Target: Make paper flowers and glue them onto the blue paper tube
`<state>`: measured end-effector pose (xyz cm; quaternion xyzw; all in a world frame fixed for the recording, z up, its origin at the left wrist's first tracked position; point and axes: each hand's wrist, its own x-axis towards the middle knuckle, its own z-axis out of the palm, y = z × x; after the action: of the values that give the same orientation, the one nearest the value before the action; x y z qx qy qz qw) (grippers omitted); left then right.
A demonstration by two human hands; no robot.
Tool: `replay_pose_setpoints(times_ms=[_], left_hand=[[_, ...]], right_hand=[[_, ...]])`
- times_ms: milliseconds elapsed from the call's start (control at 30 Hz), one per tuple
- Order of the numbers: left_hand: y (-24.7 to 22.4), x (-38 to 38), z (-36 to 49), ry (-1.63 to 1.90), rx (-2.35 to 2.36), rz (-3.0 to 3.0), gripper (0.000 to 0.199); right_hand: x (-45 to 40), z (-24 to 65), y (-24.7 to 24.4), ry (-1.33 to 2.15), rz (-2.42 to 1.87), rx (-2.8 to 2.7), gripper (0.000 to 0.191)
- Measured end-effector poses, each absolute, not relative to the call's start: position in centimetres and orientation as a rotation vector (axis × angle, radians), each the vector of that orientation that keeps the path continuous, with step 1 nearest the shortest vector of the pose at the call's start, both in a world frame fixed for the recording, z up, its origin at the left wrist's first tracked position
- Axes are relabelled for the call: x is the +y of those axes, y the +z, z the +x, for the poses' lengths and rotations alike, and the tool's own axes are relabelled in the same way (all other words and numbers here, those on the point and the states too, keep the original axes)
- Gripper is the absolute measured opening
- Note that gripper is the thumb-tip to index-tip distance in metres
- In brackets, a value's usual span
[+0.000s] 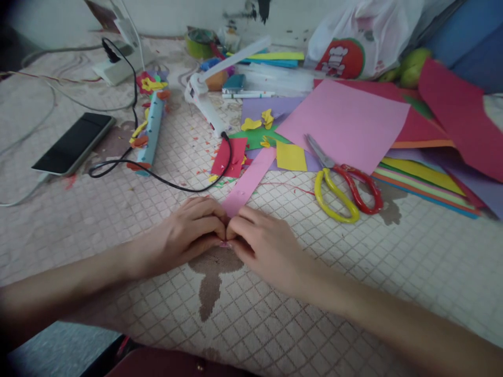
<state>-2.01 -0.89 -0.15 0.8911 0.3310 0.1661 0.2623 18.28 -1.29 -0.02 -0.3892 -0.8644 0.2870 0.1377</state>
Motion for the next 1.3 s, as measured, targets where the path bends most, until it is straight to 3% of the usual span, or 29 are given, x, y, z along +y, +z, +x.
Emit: replay_pose_setpoints(times_ms=[1300], left_hand=[[-0.2,-2.6,-1.2,0.502,1.151,2.322,0.013]], right_hand=[[-1.2,18.1,0.2,0.822,-1.147,-2.526,0.008]])
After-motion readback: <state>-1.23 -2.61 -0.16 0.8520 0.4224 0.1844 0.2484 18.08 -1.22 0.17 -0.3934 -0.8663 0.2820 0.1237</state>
